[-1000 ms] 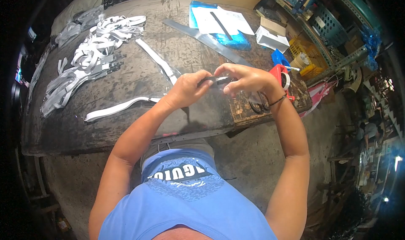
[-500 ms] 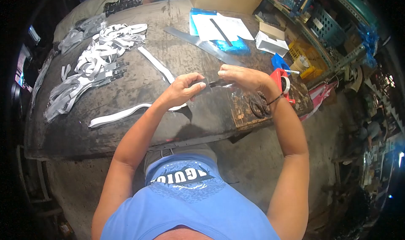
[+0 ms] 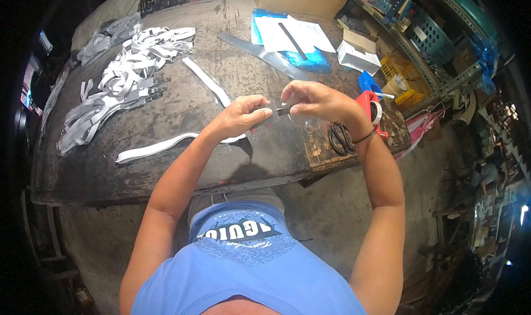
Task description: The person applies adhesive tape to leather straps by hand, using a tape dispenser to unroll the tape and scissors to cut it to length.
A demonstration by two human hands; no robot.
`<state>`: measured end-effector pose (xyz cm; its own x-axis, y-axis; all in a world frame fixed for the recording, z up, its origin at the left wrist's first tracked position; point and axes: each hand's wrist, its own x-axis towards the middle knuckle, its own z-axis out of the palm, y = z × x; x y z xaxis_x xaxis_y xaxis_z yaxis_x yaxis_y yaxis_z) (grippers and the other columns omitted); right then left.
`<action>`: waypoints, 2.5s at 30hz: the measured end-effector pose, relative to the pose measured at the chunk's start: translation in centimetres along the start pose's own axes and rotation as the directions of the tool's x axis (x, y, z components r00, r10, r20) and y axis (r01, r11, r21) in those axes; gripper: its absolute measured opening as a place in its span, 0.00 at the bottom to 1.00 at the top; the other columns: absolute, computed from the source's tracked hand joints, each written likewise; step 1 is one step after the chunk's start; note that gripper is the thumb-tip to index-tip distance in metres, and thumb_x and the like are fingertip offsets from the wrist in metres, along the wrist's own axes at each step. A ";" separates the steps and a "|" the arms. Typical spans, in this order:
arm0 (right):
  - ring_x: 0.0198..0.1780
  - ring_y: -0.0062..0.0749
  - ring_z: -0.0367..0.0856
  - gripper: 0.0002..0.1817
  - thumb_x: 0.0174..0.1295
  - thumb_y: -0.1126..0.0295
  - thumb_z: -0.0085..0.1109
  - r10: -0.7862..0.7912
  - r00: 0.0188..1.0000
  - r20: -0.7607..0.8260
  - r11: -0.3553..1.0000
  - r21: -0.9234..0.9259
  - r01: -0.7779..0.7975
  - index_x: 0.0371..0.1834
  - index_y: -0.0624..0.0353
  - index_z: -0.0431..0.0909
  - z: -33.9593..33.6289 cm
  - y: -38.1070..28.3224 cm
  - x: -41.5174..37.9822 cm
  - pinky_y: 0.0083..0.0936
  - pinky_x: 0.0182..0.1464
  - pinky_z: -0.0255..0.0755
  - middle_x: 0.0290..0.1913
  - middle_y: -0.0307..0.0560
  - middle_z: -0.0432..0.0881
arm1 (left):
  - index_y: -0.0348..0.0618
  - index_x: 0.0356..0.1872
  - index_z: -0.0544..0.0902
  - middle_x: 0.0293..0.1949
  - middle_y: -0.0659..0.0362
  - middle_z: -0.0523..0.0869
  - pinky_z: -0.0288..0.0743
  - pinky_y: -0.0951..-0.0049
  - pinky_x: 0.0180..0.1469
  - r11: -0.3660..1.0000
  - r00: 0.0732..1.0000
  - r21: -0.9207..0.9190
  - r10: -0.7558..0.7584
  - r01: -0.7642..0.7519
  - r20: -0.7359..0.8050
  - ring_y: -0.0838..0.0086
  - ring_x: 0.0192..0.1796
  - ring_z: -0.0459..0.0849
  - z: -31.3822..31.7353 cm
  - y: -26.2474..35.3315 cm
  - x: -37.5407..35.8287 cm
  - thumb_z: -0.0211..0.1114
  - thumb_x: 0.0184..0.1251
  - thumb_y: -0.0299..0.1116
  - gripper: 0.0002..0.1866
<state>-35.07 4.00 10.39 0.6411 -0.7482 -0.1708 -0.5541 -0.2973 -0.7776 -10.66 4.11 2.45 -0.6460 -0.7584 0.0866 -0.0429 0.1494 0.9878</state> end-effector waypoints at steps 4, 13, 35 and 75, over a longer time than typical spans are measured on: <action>0.36 0.18 0.76 0.18 0.64 0.68 0.61 0.024 0.999 0.042 0.981 0.191 -0.031 0.56 0.59 0.71 0.2 -0.5 -0.2 0.19 0.38 0.71 0.36 0.38 0.79 | 0.39 0.43 0.80 0.29 0.67 0.80 0.73 0.81 0.30 0.999 1.000 -0.026 0.025 -0.025 -0.008 0.86 0.30 0.76 0.2 -0.7 0.3 0.61 0.71 0.38 0.12; 0.23 0.10 0.70 0.22 0.60 0.67 0.63 0.190 0.978 0.088 0.946 0.250 -0.206 0.57 0.57 0.71 -0.2 -1.1 -0.2 0.09 0.20 0.60 0.36 0.39 0.83 | 0.40 0.42 0.81 0.26 0.67 0.80 0.70 0.79 0.29 0.966 0.967 0.195 0.203 -0.171 -0.156 0.86 0.27 0.74 1.3 -1.2 0.3 0.64 0.69 0.36 0.10; 0.42 0.46 0.81 0.29 0.62 0.45 0.60 -0.113 0.983 -0.143 0.947 -0.314 0.063 0.49 0.62 0.71 0.4 -2.2 4.2 0.38 0.45 0.73 0.38 0.56 0.82 | 0.40 0.62 0.76 0.41 0.64 0.84 0.75 0.82 0.32 0.960 0.981 -0.253 0.076 -0.121 -0.180 0.85 0.39 0.81 1.4 -3.0 -0.3 0.58 0.72 0.31 0.19; 0.23 0.16 0.75 0.14 0.66 0.60 0.62 0.279 0.759 -0.588 0.759 0.619 0.201 0.38 0.62 0.84 8.8 3.1 -0.4 0.15 0.27 0.71 0.24 0.35 0.78 | 0.43 0.69 0.69 0.25 0.69 0.74 0.72 0.80 0.29 0.984 0.981 -0.126 0.105 -0.126 -0.165 0.86 0.27 0.71 3.1 -3.1 -0.9 0.61 0.69 0.29 0.27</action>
<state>-32.36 8.59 2.77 0.0199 -0.9998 0.0093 0.0371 -0.0086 -0.9993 -12.30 6.30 -1.06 -0.5124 -0.8328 0.2095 0.1350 0.1628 0.9774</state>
